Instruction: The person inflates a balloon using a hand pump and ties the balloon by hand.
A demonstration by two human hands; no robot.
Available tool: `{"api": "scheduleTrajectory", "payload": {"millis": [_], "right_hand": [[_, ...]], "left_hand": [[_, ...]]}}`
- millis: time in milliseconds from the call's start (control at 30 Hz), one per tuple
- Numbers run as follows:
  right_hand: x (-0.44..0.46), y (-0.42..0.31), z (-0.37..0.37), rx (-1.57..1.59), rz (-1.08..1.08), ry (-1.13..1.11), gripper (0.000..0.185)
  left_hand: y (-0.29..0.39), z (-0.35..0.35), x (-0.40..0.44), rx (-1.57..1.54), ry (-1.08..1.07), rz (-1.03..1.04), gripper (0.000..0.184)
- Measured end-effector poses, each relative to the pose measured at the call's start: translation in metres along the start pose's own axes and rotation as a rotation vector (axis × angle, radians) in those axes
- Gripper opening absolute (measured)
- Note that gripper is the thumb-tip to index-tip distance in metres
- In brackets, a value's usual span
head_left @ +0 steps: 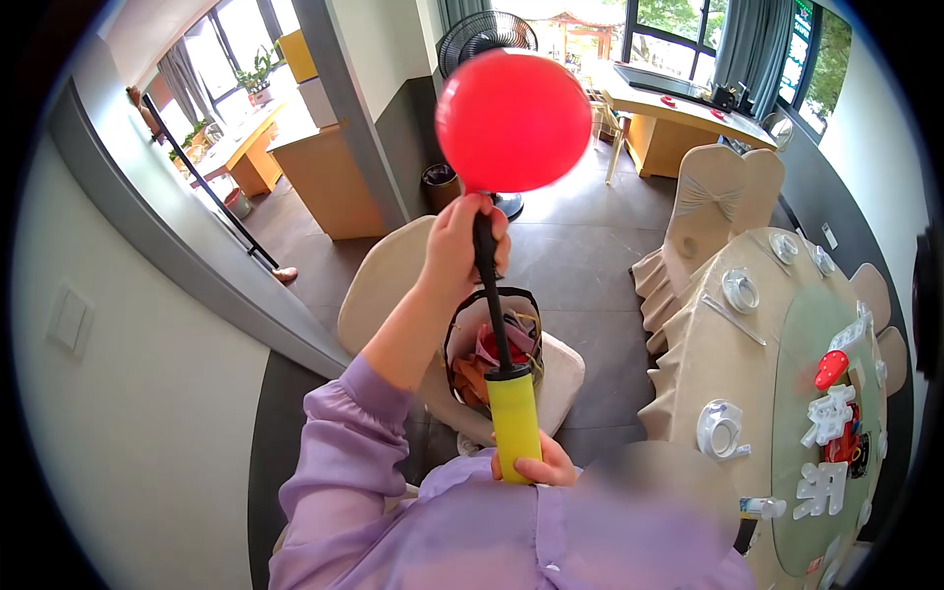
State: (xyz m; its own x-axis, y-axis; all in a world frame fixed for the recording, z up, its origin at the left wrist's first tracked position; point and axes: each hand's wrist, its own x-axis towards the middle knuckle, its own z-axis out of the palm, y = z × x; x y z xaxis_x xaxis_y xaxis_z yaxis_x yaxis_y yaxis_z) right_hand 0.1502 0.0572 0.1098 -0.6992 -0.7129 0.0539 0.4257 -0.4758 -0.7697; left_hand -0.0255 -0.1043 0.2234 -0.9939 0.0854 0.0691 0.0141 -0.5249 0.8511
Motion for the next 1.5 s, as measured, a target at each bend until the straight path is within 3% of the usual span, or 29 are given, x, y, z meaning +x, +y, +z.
{"api": "scheduleTrajectory", "payload": {"millis": [167, 233, 333, 567, 667, 867, 933, 1033, 1233, 1300, 1400, 1433, 1500], "right_hand": [[-0.003, 0.009, -0.003, -0.045, -0.053, 0.018, 0.036], [-0.003, 0.012, 0.0, -0.007, -0.059, 0.042, 0.036], [0.004, 0.007, -0.002, 0.03, -0.027, 0.064, 0.035], [0.001, 0.008, 0.0, -0.036, -0.009, -0.052, 0.037], [-0.001, 0.004, 0.002, -0.036, 0.024, 0.007, 0.041], [-0.002, 0.009, 0.002, 0.016, -0.034, 0.098, 0.037], [0.001, 0.003, -0.001, 0.014, -0.045, 0.134, 0.037], [0.001, -0.007, -0.001, 0.1, 0.118, 0.183, 0.036], [-0.002, 0.001, -0.005, -0.062, -0.036, 0.072, 0.045], [-0.005, 0.002, -0.009, 0.04, -0.021, 0.08, 0.035], [-0.009, 0.011, -0.016, 0.056, -0.057, 0.142, 0.034], [-0.008, 0.009, -0.014, 0.042, -0.088, 0.149, 0.034], [-0.006, 0.005, -0.007, -0.021, -0.061, 0.217, 0.035]], "left_hand": [[-0.029, -0.001, -0.029, -0.087, -0.031, 0.011, 0.018], [-0.049, 0.008, -0.056, -0.071, -0.177, -0.09, 0.018], [-0.054, -0.002, -0.056, -0.13, -0.112, -0.067, 0.019], [0.002, -0.007, -0.011, 0.008, -0.043, 0.037, 0.018], [0.002, -0.014, 0.002, -0.068, -0.018, 0.082, 0.018], [-0.059, 0.007, -0.054, -0.12, -0.139, -0.11, 0.017], [-0.062, 0.003, -0.046, -0.129, -0.093, -0.127, 0.018], [-0.054, -0.002, -0.031, -0.114, -0.072, -0.135, 0.019], [-0.025, 0.0, 0.011, -0.041, -0.119, -0.022, 0.017], [-0.032, -0.001, 0.015, -0.123, -0.06, -0.057, 0.016], [-0.056, 0.005, -0.014, -0.116, -0.077, -0.216, 0.021], [-0.071, 0.012, -0.03, -0.09, -0.067, -0.145, 0.019], [-0.078, 0.016, -0.039, -0.213, -0.145, -0.226, 0.019]]}}
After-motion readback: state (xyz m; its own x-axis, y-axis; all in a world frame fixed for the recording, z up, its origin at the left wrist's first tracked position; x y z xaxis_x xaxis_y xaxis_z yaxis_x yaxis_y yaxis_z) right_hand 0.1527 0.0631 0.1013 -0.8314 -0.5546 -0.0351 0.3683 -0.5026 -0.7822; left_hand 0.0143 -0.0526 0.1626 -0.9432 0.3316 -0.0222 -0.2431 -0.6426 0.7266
